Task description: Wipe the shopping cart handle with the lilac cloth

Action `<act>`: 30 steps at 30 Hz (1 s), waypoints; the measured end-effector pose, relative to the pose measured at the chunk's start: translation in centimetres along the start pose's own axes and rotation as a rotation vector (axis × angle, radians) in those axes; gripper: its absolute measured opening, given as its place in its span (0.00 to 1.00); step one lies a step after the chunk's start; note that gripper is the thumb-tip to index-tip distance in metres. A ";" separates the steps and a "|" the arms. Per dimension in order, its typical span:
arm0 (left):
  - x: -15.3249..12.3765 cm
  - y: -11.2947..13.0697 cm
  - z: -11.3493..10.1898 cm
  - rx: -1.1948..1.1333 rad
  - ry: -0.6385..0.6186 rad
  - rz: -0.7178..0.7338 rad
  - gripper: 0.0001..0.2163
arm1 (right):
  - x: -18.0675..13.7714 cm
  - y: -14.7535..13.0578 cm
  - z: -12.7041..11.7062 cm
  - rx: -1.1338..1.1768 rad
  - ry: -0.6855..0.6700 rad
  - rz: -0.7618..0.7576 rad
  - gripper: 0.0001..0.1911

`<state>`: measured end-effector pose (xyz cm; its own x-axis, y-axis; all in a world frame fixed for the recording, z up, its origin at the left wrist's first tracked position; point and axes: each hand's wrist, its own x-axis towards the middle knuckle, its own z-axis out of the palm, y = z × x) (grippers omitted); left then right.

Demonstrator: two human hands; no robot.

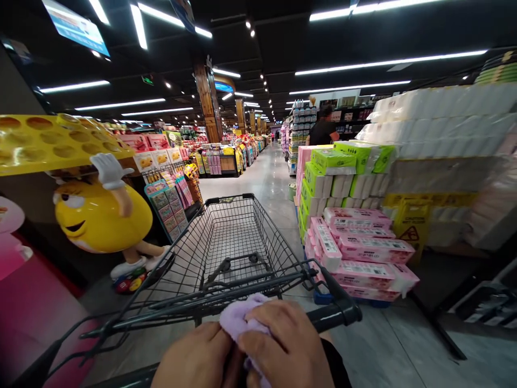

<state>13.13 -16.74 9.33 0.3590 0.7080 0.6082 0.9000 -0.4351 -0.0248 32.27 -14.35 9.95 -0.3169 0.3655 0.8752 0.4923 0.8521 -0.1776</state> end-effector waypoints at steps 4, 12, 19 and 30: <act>-0.1 0.2 0.3 0.065 -0.014 -0.007 0.12 | -1.1 1.4 -1.6 -0.132 0.036 0.122 0.15; -0.5 1.0 0.0 0.069 -0.026 -0.027 0.12 | -2.3 0.2 -1.5 -0.047 -0.030 0.011 0.17; -0.6 1.3 0.1 0.071 -0.077 -0.083 0.13 | -3.5 -0.5 -1.6 -0.108 0.011 0.229 0.19; -0.3 1.1 0.1 0.108 -0.072 -0.050 0.15 | -5.2 0.6 -2.6 -0.252 0.119 0.263 0.18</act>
<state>14.05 -17.35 9.07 0.3260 0.7672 0.5524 0.9374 -0.3383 -0.0834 36.32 -16.76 6.47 -0.0636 0.5008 0.8632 0.7330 0.6105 -0.3002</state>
